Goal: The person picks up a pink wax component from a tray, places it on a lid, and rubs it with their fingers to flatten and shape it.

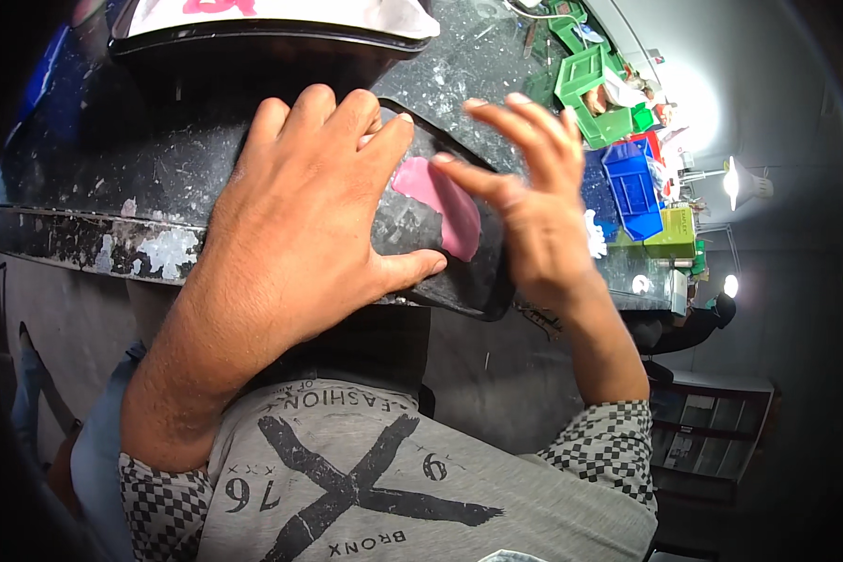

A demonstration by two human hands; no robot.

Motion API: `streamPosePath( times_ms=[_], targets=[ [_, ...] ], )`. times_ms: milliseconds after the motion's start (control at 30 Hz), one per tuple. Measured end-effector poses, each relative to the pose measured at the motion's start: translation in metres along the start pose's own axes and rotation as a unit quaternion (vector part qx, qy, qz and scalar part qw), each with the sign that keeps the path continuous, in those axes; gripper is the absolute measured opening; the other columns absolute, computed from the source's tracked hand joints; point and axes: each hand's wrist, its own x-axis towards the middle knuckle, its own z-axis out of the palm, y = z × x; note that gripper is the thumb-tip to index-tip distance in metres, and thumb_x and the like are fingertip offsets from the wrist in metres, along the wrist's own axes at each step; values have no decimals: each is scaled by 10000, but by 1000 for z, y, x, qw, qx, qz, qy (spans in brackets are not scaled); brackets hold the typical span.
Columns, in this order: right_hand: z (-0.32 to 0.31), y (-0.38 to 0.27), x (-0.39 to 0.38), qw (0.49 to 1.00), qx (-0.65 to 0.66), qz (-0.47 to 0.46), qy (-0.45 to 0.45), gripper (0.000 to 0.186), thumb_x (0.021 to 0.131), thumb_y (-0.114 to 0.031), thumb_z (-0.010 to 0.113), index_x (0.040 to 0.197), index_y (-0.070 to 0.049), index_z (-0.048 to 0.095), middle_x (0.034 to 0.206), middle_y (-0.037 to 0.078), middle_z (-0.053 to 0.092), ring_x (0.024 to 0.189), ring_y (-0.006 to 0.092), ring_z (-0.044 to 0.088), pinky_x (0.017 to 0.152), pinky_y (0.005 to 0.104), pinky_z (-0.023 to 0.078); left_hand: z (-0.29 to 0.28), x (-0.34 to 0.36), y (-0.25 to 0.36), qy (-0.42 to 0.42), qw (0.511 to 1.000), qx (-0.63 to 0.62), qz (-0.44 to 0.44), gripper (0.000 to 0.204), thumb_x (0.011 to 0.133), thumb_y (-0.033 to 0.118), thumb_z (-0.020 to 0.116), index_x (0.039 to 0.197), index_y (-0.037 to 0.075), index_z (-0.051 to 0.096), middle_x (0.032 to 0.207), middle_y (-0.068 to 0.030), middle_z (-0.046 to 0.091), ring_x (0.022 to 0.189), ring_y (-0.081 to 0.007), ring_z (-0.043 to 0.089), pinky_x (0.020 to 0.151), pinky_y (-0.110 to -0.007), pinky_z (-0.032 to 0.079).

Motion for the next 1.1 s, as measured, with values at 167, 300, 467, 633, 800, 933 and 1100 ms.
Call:
streamPosePath(
  times_ms=[167,300,467,633,800,933,1100],
  targets=[
    [12,-2,-7,998,46,10,-49,422,1128,-323,440,1299,-144,781,1492,114,595,1469,351,432,1276,614,64,-2,-1,2,-7,1000,-9,2,882,674,471,929,1373,25,630,1182,-106,577,1091,-284,524,952,-406,407],
    [-14,-6,4,997,-64,-35,40,408,1105,-363,479,1270,-177,802,1508,108,592,1474,315,424,1281,599,63,-1,-5,-1,-16,1000,2,-6,890,667,468,931,1377,29,624,1182,-101,576,1085,-282,525,945,-405,406],
    [6,-5,5,997,-51,-61,3,316,1047,-334,593,1216,-200,824,1500,96,599,1479,309,410,1280,605,69,-2,-5,-1,-11,1000,3,-6,880,668,456,931,1373,32,621,1179,-99,571,1093,-282,521,950,-409,405],
    [13,-7,6,996,-49,-65,-32,322,1066,-319,575,1238,-186,813,1490,102,603,1473,332,414,1271,604,84,-2,-4,0,2,1000,-16,1,872,660,440,935,1363,29,621,1175,-98,567,1099,-282,519,951,-409,406],
    [-6,-2,12,996,-65,-42,41,310,1034,-369,634,1173,-183,839,1488,78,603,1474,301,403,1264,585,105,0,-7,-2,-7,1000,-10,-5,885,657,445,935,1370,29,617,1175,-101,565,1097,-285,520,950,-409,408],
    [3,-3,3,998,-45,-32,-29,365,1037,-396,615,1298,-208,787,1512,96,586,1484,332,401,1277,603,54,-4,-2,2,-7,1000,-19,-4,889,652,458,937,1364,29,623,1166,-101,566,1086,-287,524,949,-409,409],
    [-5,2,4,997,-55,-47,21,345,1030,-385,614,1256,-216,812,1495,102,595,1452,333,415,1277,574,89,-2,-2,2,8,1000,-15,2,890,653,470,937,1363,32,626,1168,-98,570,1089,-286,525,952,-408,408]
  ],
)
